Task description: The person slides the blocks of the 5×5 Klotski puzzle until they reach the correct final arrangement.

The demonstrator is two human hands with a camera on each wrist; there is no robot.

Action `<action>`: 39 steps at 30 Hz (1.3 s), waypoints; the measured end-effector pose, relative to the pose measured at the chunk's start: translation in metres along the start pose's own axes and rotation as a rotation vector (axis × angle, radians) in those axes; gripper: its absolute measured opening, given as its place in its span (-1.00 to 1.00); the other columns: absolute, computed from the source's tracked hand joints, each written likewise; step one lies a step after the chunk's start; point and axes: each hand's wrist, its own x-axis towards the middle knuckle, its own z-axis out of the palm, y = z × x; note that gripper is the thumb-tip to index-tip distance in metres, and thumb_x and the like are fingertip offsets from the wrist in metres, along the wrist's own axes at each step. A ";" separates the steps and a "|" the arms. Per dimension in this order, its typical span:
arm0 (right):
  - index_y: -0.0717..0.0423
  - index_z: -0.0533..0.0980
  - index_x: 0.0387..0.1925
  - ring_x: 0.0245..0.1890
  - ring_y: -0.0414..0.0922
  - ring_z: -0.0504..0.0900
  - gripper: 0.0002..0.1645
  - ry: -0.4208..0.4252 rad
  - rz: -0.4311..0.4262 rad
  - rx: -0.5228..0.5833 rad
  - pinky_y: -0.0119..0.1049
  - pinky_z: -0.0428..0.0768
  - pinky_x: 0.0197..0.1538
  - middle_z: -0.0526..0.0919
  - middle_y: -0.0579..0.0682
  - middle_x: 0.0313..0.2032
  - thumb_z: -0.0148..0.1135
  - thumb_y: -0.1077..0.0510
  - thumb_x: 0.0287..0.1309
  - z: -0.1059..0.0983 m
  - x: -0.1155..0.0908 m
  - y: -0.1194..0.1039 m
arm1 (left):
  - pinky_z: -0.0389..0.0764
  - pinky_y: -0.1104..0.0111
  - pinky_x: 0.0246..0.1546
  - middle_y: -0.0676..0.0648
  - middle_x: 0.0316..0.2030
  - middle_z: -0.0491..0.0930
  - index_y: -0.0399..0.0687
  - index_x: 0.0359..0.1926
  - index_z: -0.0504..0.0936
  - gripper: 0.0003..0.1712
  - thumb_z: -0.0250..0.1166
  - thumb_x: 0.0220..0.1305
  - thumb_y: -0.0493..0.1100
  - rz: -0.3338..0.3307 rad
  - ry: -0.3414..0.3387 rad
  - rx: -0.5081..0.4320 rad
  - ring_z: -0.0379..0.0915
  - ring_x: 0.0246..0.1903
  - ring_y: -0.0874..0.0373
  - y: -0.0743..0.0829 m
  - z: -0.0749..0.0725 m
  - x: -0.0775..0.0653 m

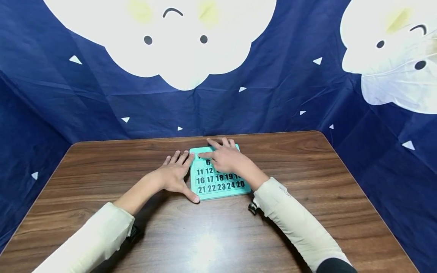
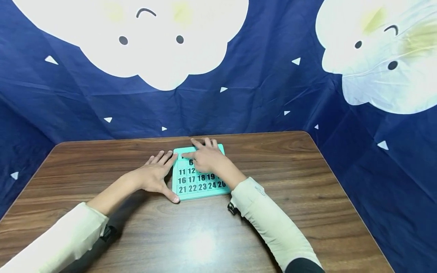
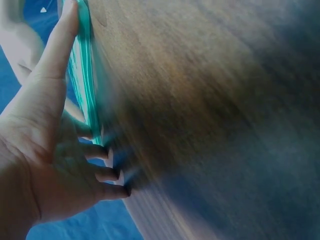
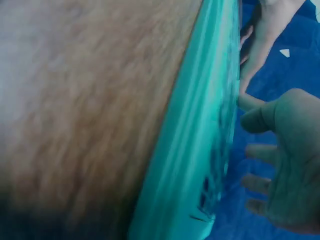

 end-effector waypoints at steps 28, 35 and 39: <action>-0.44 0.48 0.65 0.84 0.30 -0.11 -0.42 -0.064 0.014 0.159 0.46 -0.06 0.76 -0.03 0.01 0.87 0.01 -0.09 0.76 0.003 -0.030 0.013 | -0.33 -0.47 0.76 -0.41 0.83 -0.39 -0.12 0.87 -0.35 0.99 0.64 -0.17 0.74 0.022 -0.034 -0.005 -0.55 0.81 -0.49 -0.002 -0.004 0.003; -0.36 0.50 0.65 0.81 0.30 -0.06 -0.40 -0.005 0.097 0.166 0.35 0.10 0.69 -0.03 0.09 0.86 -0.05 -0.06 0.75 -0.004 -0.032 0.027 | -0.23 -0.53 0.72 -0.41 0.84 -0.32 -0.08 0.88 -0.31 0.97 0.65 -0.19 0.74 0.045 -0.017 0.024 -0.45 0.81 -0.52 -0.006 -0.008 0.004; -0.46 0.38 0.71 0.81 0.30 -0.06 -0.37 -0.046 0.085 0.164 0.35 0.10 0.71 -0.08 0.07 0.87 -0.03 -0.09 0.76 0.003 -0.025 0.024 | -0.22 -0.53 0.73 -0.40 0.84 -0.33 -0.09 0.88 -0.31 0.97 0.64 -0.18 0.74 0.035 -0.021 0.026 -0.44 0.81 -0.52 -0.006 -0.007 0.004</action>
